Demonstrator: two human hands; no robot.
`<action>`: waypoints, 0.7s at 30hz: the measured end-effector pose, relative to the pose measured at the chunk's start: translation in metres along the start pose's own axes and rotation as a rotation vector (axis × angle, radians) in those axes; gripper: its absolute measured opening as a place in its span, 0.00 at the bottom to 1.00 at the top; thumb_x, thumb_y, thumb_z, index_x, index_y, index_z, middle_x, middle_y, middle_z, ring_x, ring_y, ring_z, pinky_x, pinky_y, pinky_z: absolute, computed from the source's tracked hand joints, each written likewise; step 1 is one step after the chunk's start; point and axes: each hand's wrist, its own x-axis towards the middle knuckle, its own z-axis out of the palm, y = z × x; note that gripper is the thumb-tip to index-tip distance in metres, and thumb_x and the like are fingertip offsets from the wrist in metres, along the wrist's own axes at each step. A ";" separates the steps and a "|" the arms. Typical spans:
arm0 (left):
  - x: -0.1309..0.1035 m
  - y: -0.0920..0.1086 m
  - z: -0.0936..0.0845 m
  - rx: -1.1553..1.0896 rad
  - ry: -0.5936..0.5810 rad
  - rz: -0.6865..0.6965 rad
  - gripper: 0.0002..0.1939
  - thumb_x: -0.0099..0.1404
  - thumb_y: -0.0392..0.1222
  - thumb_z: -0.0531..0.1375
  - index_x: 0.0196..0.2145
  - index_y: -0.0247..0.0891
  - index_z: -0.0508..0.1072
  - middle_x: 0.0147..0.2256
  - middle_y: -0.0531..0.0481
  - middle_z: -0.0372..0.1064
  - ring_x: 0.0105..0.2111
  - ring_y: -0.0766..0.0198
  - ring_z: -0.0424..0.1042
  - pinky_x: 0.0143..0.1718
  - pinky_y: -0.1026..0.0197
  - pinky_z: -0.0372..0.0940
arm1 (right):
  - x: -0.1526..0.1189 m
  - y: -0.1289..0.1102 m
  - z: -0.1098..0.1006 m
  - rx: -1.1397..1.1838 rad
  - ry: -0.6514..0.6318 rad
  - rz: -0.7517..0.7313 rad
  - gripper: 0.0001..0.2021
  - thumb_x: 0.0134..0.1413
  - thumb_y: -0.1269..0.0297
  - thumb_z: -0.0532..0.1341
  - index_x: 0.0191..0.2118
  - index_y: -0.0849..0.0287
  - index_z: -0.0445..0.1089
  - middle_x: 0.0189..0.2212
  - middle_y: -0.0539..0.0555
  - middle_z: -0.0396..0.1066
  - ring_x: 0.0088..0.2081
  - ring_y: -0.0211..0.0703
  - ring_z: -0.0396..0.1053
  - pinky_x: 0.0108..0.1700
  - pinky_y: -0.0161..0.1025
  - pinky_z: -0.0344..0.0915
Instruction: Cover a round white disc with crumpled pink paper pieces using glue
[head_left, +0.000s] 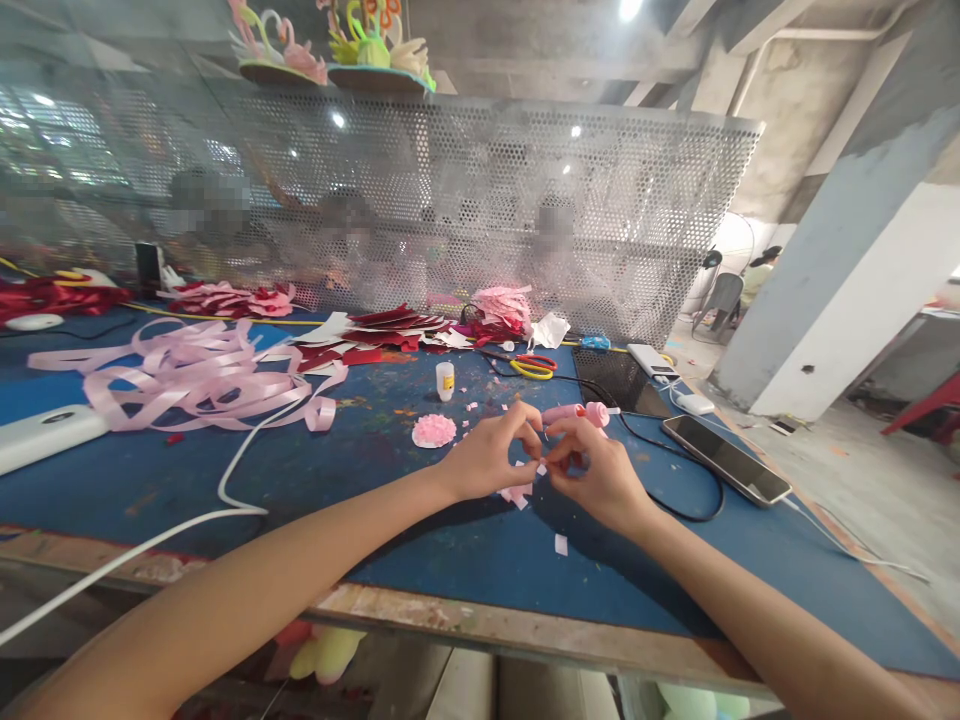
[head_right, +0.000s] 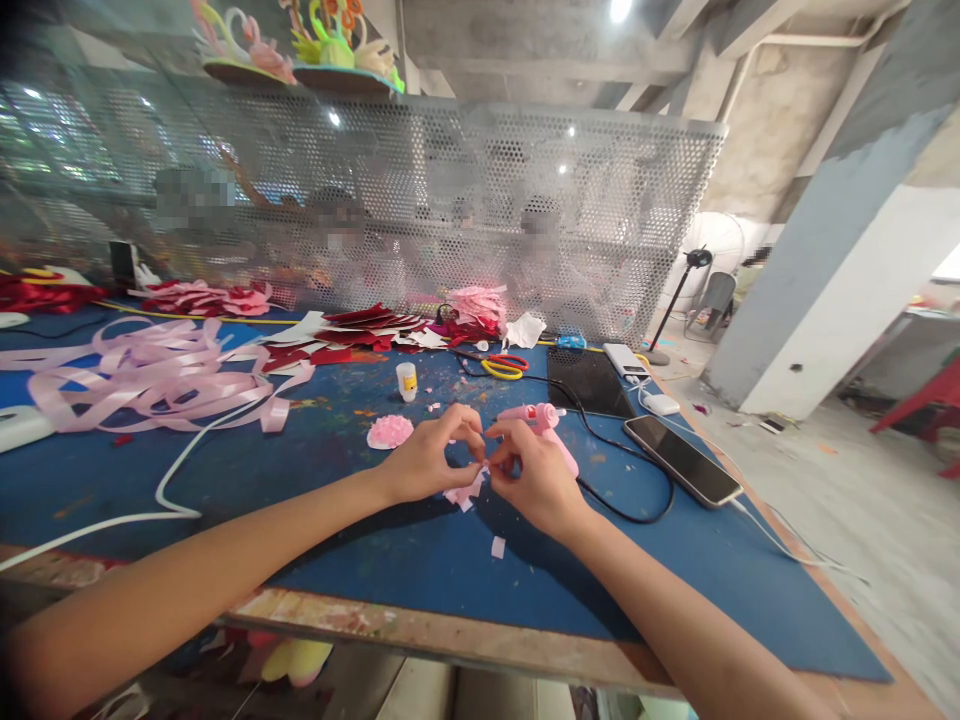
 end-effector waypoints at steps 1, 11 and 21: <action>0.000 0.002 0.000 0.024 -0.003 -0.011 0.20 0.51 0.31 0.59 0.39 0.43 0.57 0.29 0.58 0.72 0.32 0.64 0.72 0.39 0.61 0.62 | 0.000 -0.002 0.000 -0.029 0.008 -0.001 0.18 0.43 0.73 0.57 0.43 0.53 0.60 0.24 0.45 0.73 0.23 0.38 0.67 0.29 0.36 0.64; -0.003 0.014 0.007 0.105 0.008 -0.101 0.19 0.48 0.30 0.57 0.34 0.43 0.53 0.28 0.57 0.71 0.30 0.62 0.71 0.34 0.62 0.61 | -0.003 -0.015 0.005 -0.240 0.025 -0.015 0.22 0.40 0.77 0.56 0.44 0.54 0.59 0.21 0.44 0.72 0.23 0.42 0.69 0.27 0.36 0.61; -0.010 0.008 0.008 0.106 0.047 0.030 0.14 0.53 0.34 0.58 0.33 0.43 0.54 0.30 0.56 0.69 0.31 0.62 0.72 0.34 0.63 0.62 | -0.008 -0.019 0.005 -0.251 0.077 -0.122 0.22 0.43 0.75 0.55 0.48 0.53 0.59 0.21 0.45 0.72 0.21 0.41 0.69 0.27 0.36 0.62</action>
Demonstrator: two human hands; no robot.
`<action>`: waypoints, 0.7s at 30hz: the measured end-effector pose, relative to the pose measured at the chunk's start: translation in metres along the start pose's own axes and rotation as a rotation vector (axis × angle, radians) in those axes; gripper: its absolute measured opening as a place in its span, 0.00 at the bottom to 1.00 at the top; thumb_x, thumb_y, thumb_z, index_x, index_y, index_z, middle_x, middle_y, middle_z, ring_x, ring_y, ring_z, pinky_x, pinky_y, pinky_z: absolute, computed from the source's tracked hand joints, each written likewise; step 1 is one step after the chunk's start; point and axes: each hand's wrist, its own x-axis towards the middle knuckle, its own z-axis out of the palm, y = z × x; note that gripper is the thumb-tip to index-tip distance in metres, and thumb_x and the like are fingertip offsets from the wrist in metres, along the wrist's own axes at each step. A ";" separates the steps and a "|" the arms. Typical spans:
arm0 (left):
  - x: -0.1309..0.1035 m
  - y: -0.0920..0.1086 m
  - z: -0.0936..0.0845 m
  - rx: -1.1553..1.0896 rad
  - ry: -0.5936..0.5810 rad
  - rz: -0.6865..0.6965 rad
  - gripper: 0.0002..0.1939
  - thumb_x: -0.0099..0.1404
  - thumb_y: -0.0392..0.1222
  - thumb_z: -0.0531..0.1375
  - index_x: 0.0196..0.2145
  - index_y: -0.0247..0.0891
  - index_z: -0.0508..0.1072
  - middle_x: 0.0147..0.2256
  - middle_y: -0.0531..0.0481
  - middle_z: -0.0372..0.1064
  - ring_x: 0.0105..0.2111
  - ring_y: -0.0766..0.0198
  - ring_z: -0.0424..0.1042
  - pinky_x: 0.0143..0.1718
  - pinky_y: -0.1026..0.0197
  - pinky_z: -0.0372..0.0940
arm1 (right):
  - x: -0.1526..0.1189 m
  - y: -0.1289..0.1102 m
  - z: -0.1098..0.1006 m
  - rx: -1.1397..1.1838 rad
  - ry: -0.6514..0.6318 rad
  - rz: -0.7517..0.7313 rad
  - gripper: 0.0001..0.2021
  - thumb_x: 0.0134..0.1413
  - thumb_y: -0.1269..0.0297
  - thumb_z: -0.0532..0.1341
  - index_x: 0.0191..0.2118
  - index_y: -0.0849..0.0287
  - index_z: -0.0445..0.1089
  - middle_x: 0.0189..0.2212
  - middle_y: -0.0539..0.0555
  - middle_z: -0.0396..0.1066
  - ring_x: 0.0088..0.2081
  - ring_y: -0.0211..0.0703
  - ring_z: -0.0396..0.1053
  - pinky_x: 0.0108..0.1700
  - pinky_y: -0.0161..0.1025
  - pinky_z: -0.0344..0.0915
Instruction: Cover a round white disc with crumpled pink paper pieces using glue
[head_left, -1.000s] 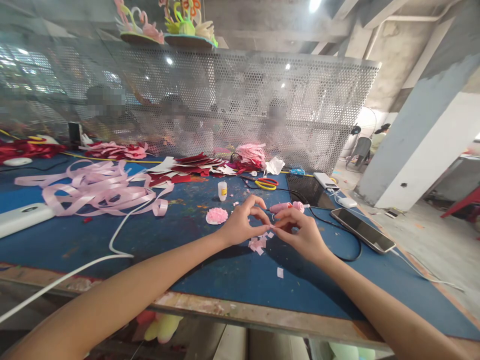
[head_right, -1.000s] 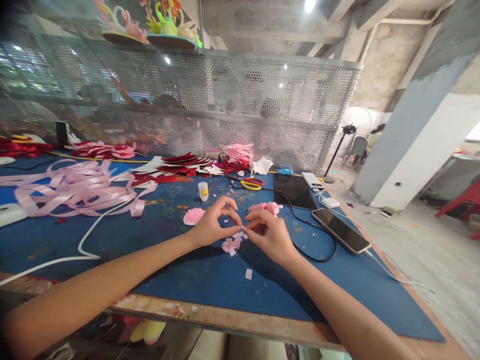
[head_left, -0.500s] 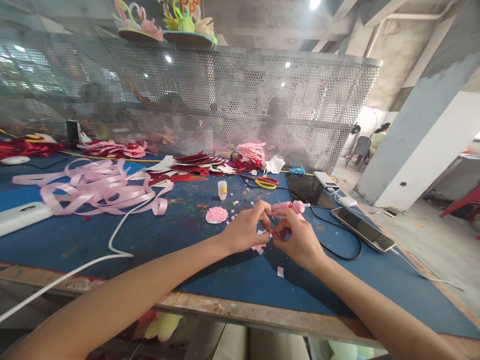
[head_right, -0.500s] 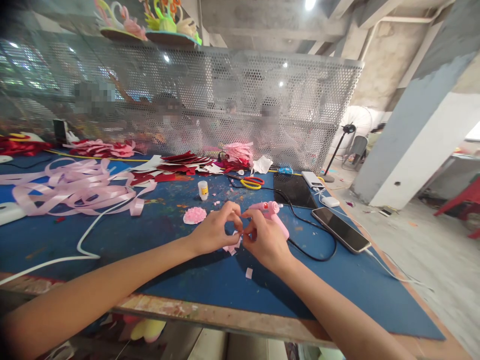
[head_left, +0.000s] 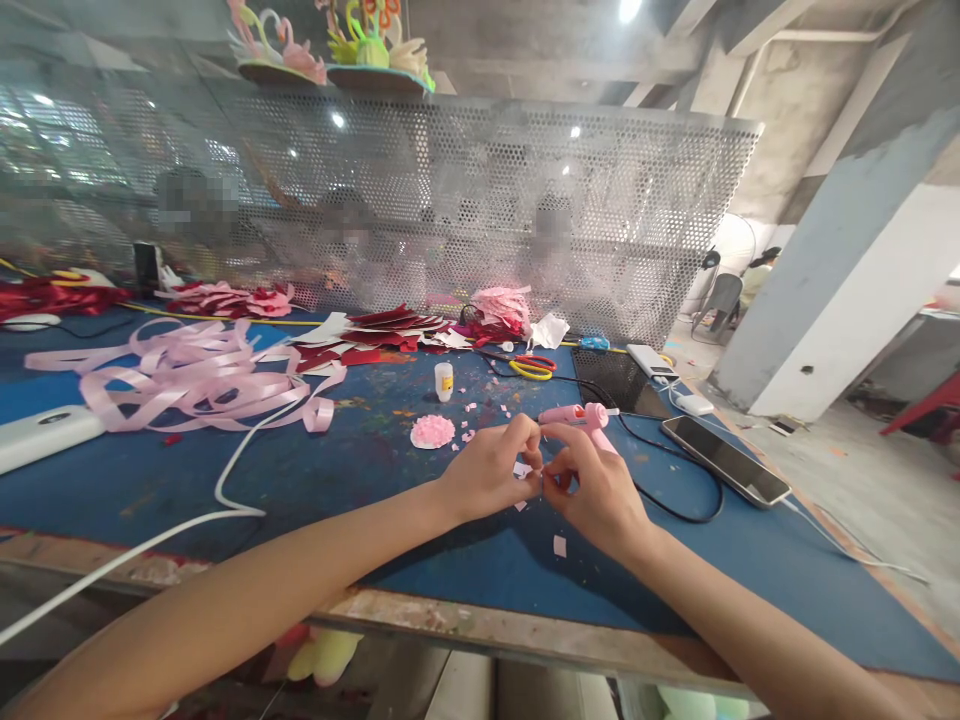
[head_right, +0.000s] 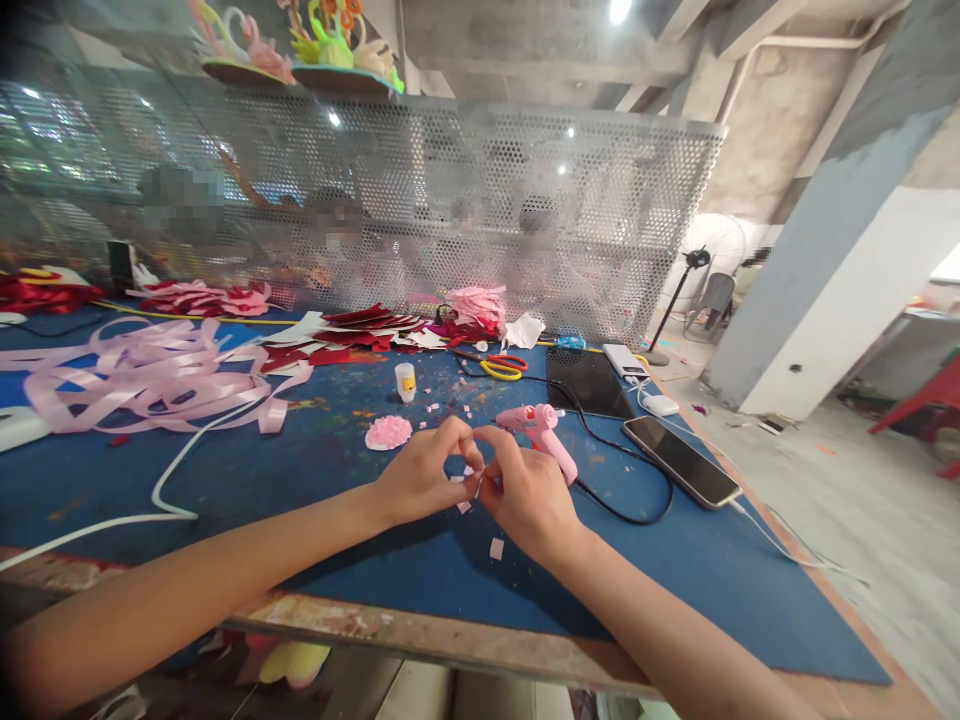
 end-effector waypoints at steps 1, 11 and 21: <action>0.000 -0.001 0.000 0.010 0.000 0.024 0.14 0.54 0.34 0.58 0.33 0.43 0.54 0.30 0.56 0.69 0.31 0.62 0.72 0.34 0.63 0.63 | 0.000 0.000 0.000 0.000 0.005 -0.012 0.23 0.43 0.75 0.55 0.48 0.54 0.59 0.20 0.45 0.72 0.21 0.41 0.68 0.27 0.36 0.62; 0.003 -0.003 0.000 -0.018 0.045 0.010 0.11 0.53 0.33 0.58 0.29 0.41 0.58 0.29 0.56 0.71 0.29 0.64 0.71 0.34 0.63 0.62 | 0.000 0.003 -0.002 0.079 0.015 0.047 0.23 0.43 0.75 0.56 0.48 0.53 0.61 0.20 0.44 0.71 0.21 0.38 0.68 0.26 0.34 0.63; 0.018 -0.011 0.010 -0.531 0.068 -0.049 0.25 0.62 0.39 0.57 0.57 0.44 0.59 0.60 0.44 0.56 0.58 0.58 0.61 0.52 0.56 0.63 | 0.016 0.006 -0.007 0.444 0.241 0.362 0.21 0.43 0.66 0.62 0.45 0.55 0.59 0.24 0.47 0.74 0.22 0.37 0.68 0.26 0.34 0.64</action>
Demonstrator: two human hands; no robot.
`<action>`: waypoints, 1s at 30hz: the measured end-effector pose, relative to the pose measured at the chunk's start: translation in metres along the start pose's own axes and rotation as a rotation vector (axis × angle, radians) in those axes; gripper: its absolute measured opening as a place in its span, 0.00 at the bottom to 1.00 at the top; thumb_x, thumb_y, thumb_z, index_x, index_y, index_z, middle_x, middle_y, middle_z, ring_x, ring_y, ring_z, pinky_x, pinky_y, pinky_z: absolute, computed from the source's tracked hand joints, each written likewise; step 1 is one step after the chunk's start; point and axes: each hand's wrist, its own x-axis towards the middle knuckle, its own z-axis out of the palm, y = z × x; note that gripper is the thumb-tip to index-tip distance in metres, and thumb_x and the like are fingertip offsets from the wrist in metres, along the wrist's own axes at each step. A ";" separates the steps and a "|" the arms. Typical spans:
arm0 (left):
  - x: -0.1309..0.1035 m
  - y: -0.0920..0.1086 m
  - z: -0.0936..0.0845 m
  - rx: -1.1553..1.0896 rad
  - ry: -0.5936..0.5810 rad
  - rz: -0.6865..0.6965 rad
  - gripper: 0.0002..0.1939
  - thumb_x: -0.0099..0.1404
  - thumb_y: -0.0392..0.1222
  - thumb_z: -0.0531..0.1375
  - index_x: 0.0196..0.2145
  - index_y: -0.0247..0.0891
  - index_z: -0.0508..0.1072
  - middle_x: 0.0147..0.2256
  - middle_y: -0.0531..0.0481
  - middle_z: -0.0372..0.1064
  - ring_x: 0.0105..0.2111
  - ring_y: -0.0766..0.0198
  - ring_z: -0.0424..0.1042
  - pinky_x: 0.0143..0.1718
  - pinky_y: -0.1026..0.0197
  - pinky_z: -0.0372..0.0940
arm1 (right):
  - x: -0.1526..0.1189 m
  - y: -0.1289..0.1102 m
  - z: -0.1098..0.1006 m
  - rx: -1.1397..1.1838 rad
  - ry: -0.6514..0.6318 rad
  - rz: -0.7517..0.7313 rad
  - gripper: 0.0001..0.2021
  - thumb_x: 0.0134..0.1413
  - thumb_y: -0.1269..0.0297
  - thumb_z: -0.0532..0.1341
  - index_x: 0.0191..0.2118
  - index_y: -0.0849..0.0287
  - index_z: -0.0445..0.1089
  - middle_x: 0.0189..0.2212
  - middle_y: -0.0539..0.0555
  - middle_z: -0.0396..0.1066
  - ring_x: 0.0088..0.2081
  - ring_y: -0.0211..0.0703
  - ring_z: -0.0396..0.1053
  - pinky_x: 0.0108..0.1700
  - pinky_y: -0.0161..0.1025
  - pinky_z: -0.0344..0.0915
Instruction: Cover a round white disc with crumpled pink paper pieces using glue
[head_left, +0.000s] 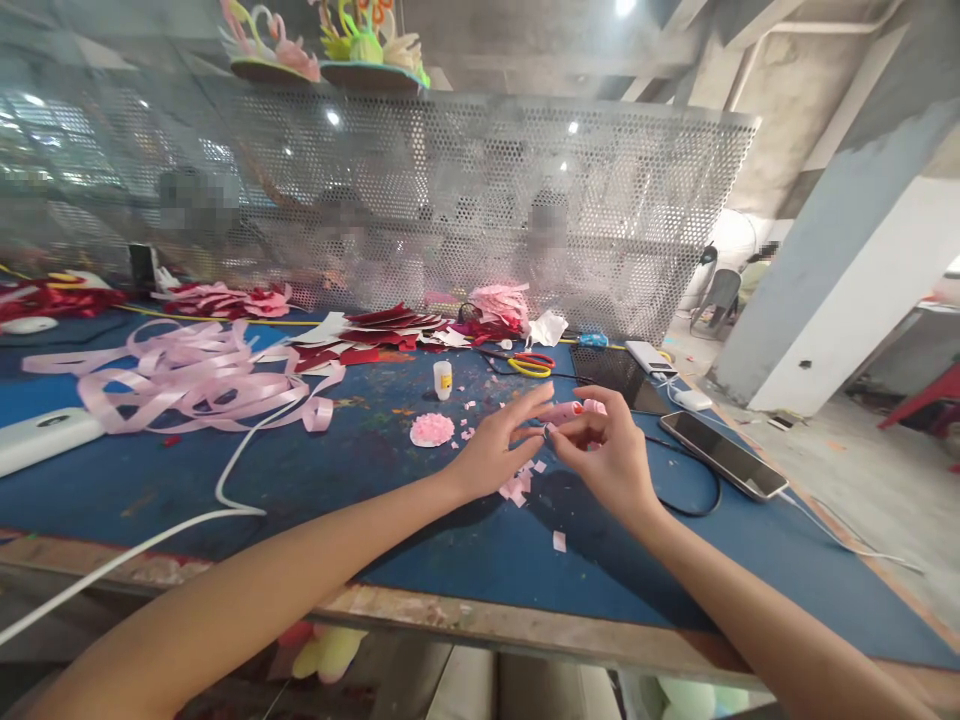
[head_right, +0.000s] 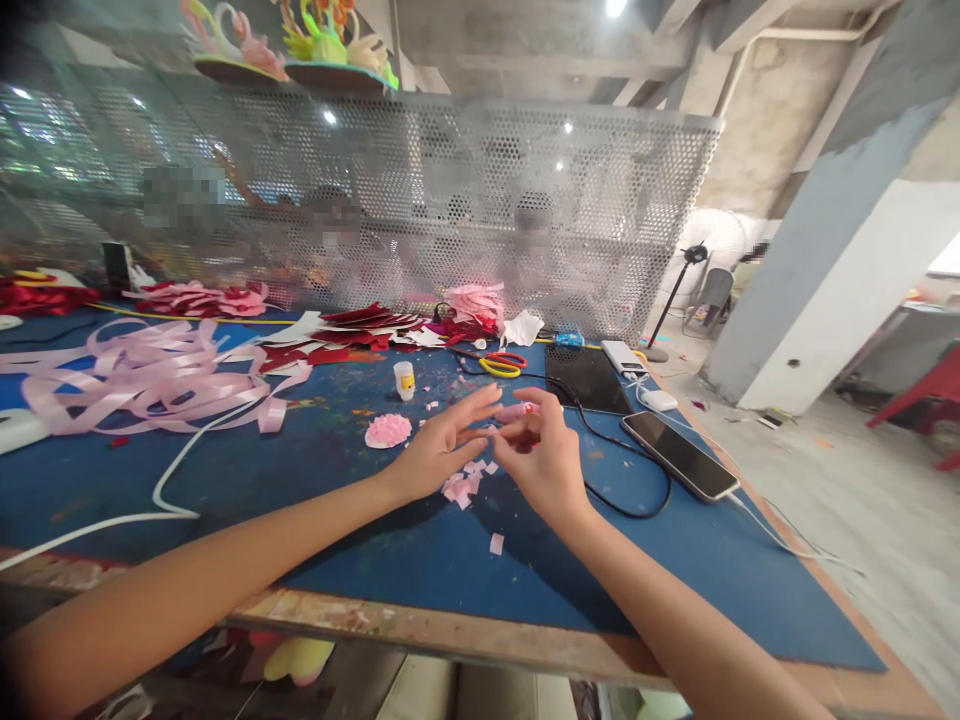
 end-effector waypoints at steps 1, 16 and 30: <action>-0.001 0.001 -0.001 0.024 -0.042 0.018 0.24 0.64 0.39 0.56 0.58 0.45 0.60 0.60 0.46 0.56 0.59 0.58 0.59 0.55 0.55 0.61 | 0.000 0.002 0.000 0.020 -0.012 0.023 0.21 0.42 0.65 0.63 0.45 0.55 0.59 0.23 0.47 0.74 0.22 0.37 0.68 0.27 0.34 0.65; 0.009 -0.007 -0.034 0.126 0.262 -0.110 0.12 0.54 0.47 0.65 0.32 0.36 0.77 0.26 0.49 0.76 0.27 0.61 0.75 0.31 0.62 0.70 | 0.002 0.008 -0.009 -0.091 0.048 0.002 0.10 0.52 0.56 0.60 0.36 0.55 0.62 0.13 0.41 0.60 0.16 0.34 0.60 0.22 0.32 0.55; 0.023 -0.033 -0.080 1.015 0.096 -0.007 0.11 0.63 0.40 0.55 0.32 0.39 0.77 0.41 0.48 0.75 0.45 0.56 0.68 0.46 0.56 0.61 | 0.018 0.020 -0.025 -0.022 0.374 -0.055 0.07 0.51 0.61 0.60 0.30 0.57 0.64 0.12 0.41 0.59 0.14 0.32 0.57 0.19 0.32 0.53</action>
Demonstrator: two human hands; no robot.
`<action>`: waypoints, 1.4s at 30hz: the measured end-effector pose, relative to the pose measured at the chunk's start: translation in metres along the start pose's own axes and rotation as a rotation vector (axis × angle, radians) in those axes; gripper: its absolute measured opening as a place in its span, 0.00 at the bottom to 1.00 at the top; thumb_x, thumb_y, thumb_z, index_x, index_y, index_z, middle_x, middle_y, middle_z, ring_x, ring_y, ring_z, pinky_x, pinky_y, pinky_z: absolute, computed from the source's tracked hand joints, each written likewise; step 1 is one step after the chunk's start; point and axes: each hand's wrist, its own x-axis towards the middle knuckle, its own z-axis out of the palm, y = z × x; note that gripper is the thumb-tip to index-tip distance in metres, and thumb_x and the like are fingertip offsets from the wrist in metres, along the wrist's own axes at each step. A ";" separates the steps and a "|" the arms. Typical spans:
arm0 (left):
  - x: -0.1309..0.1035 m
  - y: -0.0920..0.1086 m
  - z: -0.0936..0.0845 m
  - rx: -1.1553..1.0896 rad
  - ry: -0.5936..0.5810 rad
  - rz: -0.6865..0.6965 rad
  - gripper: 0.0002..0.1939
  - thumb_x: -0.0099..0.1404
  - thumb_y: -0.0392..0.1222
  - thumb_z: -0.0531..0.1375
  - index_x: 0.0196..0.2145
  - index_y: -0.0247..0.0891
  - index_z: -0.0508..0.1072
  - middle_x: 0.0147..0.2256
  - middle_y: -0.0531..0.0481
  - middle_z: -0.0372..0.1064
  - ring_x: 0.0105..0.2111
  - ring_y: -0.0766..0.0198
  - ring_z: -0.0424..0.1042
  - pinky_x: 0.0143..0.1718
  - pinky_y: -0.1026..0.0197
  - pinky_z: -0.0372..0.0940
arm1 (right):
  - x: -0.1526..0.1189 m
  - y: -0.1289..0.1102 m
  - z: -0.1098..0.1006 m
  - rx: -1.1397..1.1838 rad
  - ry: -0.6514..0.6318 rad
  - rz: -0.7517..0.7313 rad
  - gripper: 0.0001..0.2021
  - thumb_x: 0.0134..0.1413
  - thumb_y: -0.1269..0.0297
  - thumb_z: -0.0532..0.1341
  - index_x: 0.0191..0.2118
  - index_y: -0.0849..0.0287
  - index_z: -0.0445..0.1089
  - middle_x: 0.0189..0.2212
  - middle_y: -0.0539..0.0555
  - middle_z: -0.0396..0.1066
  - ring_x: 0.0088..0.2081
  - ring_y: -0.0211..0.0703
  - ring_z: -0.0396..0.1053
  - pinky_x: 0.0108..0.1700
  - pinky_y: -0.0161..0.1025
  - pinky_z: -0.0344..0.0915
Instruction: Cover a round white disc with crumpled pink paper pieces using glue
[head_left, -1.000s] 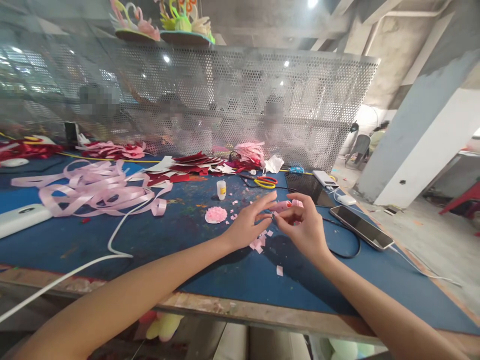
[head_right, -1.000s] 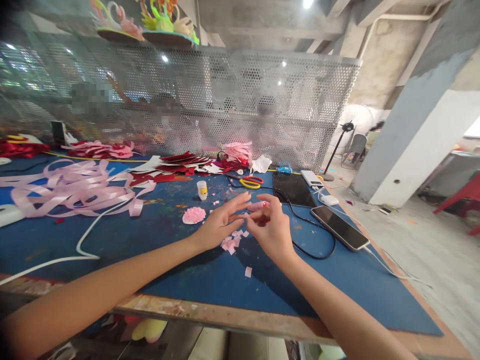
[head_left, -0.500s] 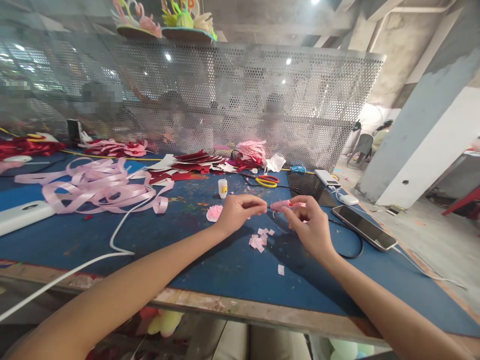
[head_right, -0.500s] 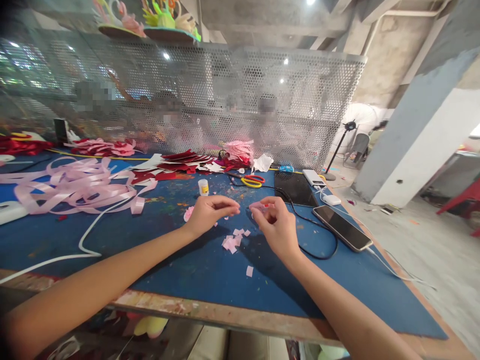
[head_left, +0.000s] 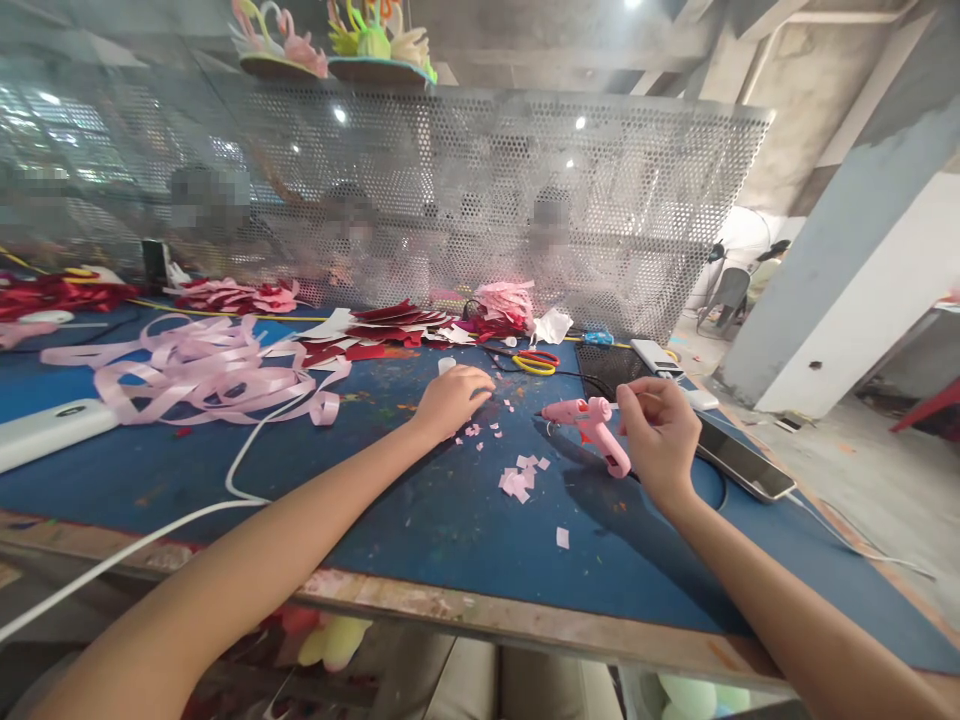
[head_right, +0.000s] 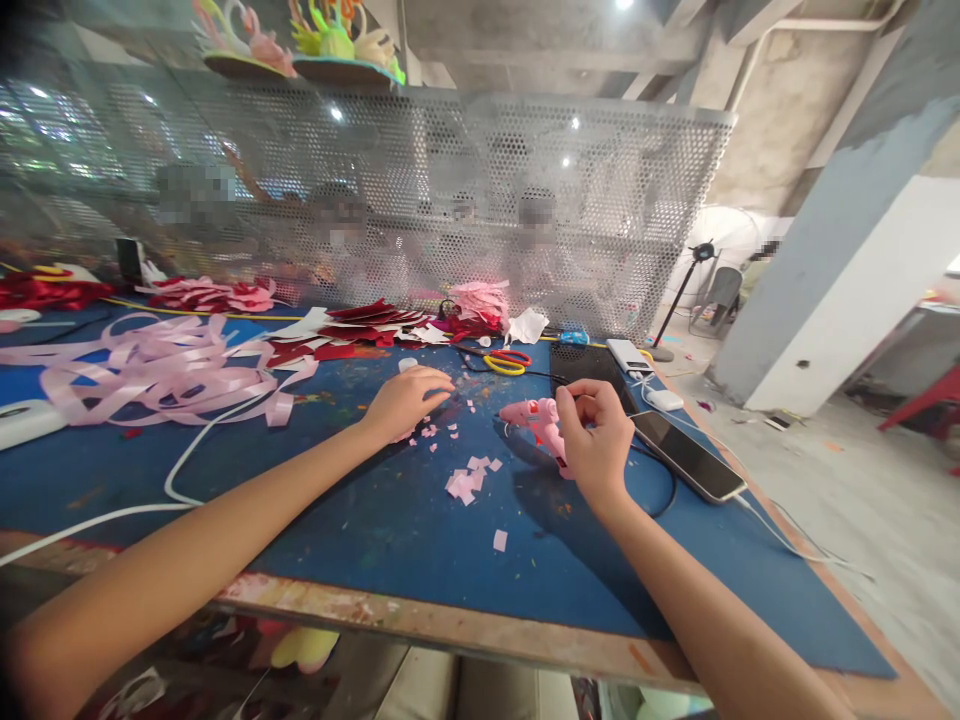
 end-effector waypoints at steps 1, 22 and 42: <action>0.000 0.001 0.001 -0.002 -0.009 0.015 0.11 0.63 0.39 0.54 0.34 0.39 0.77 0.42 0.48 0.74 0.45 0.56 0.68 0.48 0.56 0.60 | 0.001 0.001 0.000 0.013 0.014 0.003 0.07 0.51 0.61 0.60 0.30 0.57 0.64 0.12 0.41 0.59 0.14 0.32 0.57 0.19 0.32 0.53; -0.016 0.060 0.030 -0.358 -0.358 0.231 0.04 0.60 0.36 0.60 0.29 0.38 0.76 0.41 0.45 0.66 0.49 0.55 0.62 0.54 0.54 0.55 | 0.016 0.023 0.001 0.037 0.066 0.131 0.09 0.49 0.58 0.60 0.30 0.58 0.64 0.21 0.46 0.62 0.23 0.35 0.60 0.28 0.35 0.58; -0.013 0.039 0.021 -1.174 -0.025 -0.492 0.16 0.49 0.47 0.67 0.32 0.33 0.71 0.29 0.48 0.72 0.30 0.65 0.73 0.34 0.60 0.69 | 0.009 0.032 0.003 -0.253 -0.791 0.244 0.16 0.44 0.56 0.61 0.40 0.57 0.75 0.11 0.43 0.54 0.15 0.32 0.50 0.16 0.31 0.48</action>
